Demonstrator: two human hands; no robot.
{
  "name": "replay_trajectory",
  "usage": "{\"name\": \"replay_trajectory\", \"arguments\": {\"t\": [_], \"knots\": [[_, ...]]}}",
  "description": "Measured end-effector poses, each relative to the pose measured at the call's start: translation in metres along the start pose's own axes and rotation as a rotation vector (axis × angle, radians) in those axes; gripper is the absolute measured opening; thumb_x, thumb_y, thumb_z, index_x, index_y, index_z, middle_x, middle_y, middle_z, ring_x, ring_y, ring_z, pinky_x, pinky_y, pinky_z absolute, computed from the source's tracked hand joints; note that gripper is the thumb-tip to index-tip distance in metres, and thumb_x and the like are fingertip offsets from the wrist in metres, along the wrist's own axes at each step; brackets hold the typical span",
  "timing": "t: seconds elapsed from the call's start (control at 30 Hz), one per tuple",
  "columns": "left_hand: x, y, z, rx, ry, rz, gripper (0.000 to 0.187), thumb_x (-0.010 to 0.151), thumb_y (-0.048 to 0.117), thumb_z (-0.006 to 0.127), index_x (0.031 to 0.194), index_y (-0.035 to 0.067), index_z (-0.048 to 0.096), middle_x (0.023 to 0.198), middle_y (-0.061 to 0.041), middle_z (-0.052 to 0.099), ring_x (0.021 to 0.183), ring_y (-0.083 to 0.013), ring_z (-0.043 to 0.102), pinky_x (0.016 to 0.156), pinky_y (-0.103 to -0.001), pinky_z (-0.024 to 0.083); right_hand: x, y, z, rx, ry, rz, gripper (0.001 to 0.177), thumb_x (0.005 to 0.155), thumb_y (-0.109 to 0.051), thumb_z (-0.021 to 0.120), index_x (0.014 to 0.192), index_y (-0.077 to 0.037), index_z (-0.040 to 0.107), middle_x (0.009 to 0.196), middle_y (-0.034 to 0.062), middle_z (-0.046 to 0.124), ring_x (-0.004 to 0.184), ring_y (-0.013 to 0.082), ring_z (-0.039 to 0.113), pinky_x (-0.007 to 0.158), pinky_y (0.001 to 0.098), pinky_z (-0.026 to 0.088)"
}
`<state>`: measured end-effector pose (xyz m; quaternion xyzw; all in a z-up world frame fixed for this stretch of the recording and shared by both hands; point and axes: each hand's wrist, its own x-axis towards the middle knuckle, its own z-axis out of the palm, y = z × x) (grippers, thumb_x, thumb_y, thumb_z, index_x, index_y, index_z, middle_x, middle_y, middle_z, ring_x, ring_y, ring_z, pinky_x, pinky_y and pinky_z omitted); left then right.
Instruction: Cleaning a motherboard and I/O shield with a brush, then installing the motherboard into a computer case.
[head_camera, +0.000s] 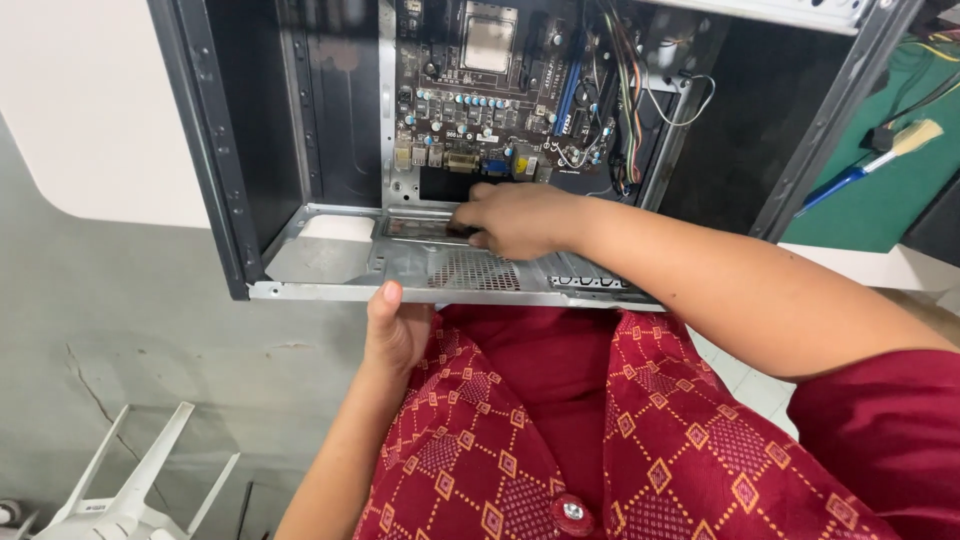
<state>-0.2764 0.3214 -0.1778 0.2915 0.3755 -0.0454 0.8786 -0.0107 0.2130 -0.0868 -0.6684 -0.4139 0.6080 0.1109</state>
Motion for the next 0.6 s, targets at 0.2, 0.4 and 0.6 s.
{"name": "replay_trajectory", "arguments": {"t": [0.2,0.4,0.6], "knots": [[-0.003,0.062,0.086,0.135,0.023,0.266,0.121,0.084,0.06,0.07,0.161,0.027,-0.018,0.168,-0.025,-0.004,0.152,-0.0461,0.019,0.127,-0.055,0.021,0.011,-0.003,-0.001,0.071,0.034,-0.042,0.044,0.105,-0.033,0.045,0.138,-0.007,0.058,0.124,0.0283,0.065,0.112,0.0497,0.066,0.09,0.06,0.055],[0.003,0.057,0.074,0.191,0.022,0.31,0.13,0.08,0.062,0.072,0.162,0.022,-0.021,0.166,-0.029,-0.019,0.153,-0.0499,0.014,0.125,-0.058,0.022,0.016,-0.027,-0.008,-0.003,0.067,-0.125,0.045,0.105,-0.025,0.042,0.146,-0.01,0.053,0.125,0.0322,0.064,0.112,0.0525,0.065,0.089,0.0612,0.056],[0.016,0.047,0.068,0.08,-0.012,0.366,0.132,0.072,0.056,0.075,0.165,0.026,-0.013,0.171,-0.015,-0.001,0.153,-0.0364,0.027,0.126,-0.051,0.03,0.025,-0.024,-0.005,-0.02,0.038,-0.146,0.049,0.104,-0.021,0.042,0.152,-0.016,0.05,0.128,0.0323,0.062,0.114,0.0532,0.064,0.091,0.061,0.055]]}}
